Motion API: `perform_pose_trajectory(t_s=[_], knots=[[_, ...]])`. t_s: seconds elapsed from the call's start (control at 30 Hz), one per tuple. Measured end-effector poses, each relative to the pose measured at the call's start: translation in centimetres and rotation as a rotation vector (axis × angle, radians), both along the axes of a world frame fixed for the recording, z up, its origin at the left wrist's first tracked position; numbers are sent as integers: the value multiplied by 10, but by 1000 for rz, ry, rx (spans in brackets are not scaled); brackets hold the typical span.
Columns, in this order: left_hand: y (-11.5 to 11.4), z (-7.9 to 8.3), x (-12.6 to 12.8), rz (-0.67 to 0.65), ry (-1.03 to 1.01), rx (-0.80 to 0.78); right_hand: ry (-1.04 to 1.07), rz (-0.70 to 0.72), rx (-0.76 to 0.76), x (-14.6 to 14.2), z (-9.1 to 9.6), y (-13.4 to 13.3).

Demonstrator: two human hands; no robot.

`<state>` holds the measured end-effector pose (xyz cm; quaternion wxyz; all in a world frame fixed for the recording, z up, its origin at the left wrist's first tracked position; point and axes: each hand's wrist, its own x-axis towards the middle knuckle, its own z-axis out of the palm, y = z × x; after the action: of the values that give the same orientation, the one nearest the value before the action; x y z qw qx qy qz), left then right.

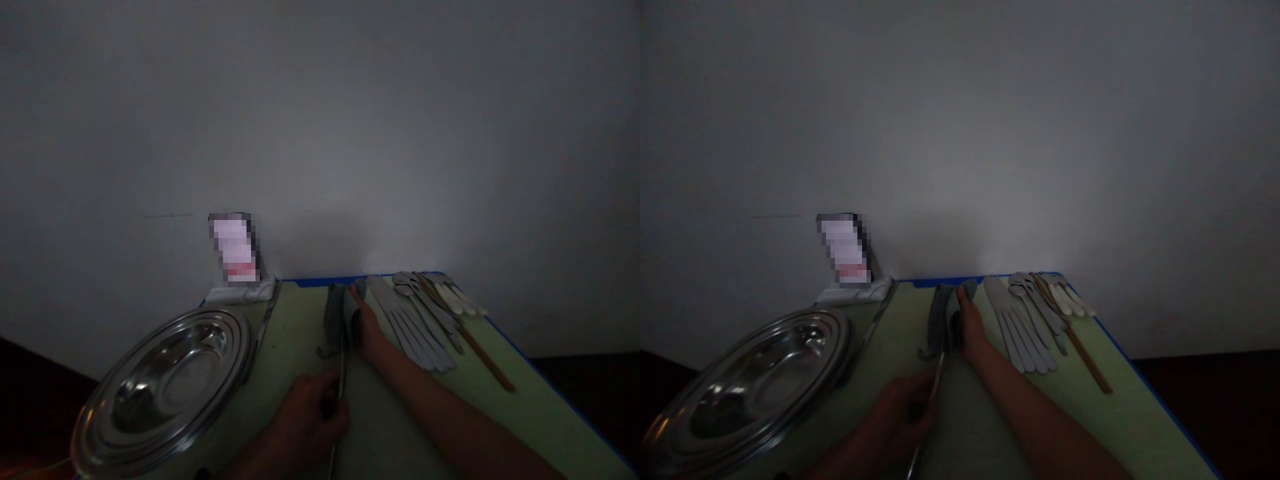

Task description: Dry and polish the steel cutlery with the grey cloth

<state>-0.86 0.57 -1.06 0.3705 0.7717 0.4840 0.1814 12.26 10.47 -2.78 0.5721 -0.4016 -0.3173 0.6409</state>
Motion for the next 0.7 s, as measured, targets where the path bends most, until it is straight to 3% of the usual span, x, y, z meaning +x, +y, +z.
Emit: perform_pose_trajectory(t_s=[0.13, 0.33, 0.4, 0.5, 0.7], knots=[[1, 0, 0, 13, -117, -67, 40, -6, -41, 0, 0, 2], [10, 6, 2, 213, -272, -103, -413, 103, 154, -6, 4, -9], [12, 5, 0, 235, -287, -95, -476, 138, 189, -8, 3, -10], [11, 2, -2, 188, -290, -76, -429, 83, 143, -8, 3, -10], [2, 9, -5, -46, -250, -126, -87, -55, -26, -5, 1, -8]])
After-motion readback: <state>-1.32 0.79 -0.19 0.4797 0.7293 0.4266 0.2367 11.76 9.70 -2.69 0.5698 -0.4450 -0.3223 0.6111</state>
